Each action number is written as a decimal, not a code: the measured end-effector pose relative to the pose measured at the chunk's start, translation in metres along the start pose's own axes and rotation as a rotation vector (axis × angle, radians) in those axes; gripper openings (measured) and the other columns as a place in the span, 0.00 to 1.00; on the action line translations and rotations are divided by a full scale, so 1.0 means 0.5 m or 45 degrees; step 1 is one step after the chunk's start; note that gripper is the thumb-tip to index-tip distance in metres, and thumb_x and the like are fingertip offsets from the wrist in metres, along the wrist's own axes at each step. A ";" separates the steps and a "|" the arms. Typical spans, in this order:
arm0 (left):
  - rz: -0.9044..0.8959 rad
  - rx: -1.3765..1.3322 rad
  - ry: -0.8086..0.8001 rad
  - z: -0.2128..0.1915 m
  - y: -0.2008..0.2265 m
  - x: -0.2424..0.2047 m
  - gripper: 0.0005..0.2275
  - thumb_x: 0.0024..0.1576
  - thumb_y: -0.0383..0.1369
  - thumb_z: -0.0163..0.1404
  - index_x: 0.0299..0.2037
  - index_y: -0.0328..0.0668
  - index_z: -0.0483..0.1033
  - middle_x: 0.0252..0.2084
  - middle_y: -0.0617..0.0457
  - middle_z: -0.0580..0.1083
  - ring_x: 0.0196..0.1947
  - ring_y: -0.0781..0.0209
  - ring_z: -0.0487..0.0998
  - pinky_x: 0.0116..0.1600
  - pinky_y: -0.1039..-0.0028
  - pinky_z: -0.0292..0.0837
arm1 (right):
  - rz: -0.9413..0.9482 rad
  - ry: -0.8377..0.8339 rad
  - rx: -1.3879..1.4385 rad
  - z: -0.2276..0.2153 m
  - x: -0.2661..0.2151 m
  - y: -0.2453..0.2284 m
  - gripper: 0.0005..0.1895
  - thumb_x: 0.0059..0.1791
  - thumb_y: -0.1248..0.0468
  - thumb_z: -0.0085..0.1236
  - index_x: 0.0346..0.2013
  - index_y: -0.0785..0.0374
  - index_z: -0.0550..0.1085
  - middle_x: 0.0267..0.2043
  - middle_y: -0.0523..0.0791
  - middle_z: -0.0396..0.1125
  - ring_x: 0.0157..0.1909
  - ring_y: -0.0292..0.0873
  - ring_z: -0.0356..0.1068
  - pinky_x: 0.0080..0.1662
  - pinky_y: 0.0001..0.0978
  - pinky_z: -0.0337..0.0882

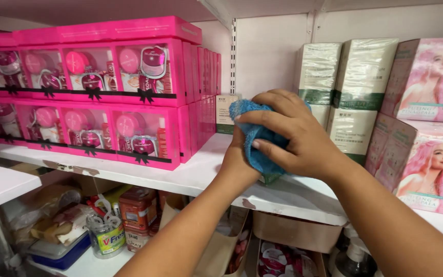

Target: Checking an inventory list and wiping down beauty product boxes with a cloth while organizing them on store shelves.

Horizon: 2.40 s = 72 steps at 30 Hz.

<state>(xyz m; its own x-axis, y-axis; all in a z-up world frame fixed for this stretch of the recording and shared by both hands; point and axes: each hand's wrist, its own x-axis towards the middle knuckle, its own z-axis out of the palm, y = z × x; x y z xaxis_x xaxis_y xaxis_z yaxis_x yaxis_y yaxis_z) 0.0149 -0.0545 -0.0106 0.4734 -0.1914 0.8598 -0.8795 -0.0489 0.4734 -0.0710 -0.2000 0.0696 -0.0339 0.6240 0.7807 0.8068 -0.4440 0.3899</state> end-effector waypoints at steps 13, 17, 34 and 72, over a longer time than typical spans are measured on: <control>-0.091 0.037 0.062 -0.120 0.091 -0.062 0.35 0.52 0.27 0.56 0.69 0.42 0.50 0.56 0.44 0.73 0.56 0.55 0.77 0.58 0.68 0.74 | 0.281 0.050 0.078 0.048 0.047 -0.039 0.17 0.51 0.65 0.54 0.55 0.56 0.76 0.61 0.52 0.63 0.65 0.55 0.62 0.62 0.46 0.65; -0.140 0.083 0.064 -0.164 0.091 -0.060 0.40 0.48 0.27 0.58 0.70 0.45 0.46 0.56 0.45 0.72 0.58 0.54 0.76 0.57 0.68 0.72 | 0.156 0.136 0.007 0.098 0.081 -0.081 0.20 0.47 0.65 0.58 0.55 0.58 0.76 0.61 0.53 0.63 0.64 0.58 0.62 0.62 0.47 0.63; -0.381 0.108 0.028 -0.201 0.075 -0.044 0.41 0.52 0.32 0.61 0.73 0.51 0.46 0.62 0.48 0.71 0.60 0.56 0.74 0.59 0.68 0.72 | 0.375 0.477 -0.138 0.237 0.098 -0.101 0.17 0.50 0.70 0.56 0.54 0.60 0.72 0.63 0.55 0.60 0.66 0.61 0.58 0.67 0.50 0.58; 0.045 -0.399 0.628 -0.213 0.209 -0.180 0.33 0.63 0.44 0.49 0.75 0.37 0.52 0.65 0.45 0.69 0.62 0.58 0.72 0.63 0.70 0.68 | 0.807 0.763 0.627 0.277 0.030 -0.419 0.31 0.53 0.76 0.36 0.73 0.63 0.55 0.75 0.52 0.50 0.77 0.48 0.50 0.73 0.38 0.49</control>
<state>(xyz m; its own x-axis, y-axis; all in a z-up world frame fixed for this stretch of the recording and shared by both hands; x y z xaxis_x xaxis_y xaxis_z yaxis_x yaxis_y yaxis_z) -0.1144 0.0623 -0.0183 0.4768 0.2950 0.8280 -0.8743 0.2560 0.4123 -0.1589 -0.0088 -0.0682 0.3045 -0.1230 0.9445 0.9288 -0.1815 -0.3231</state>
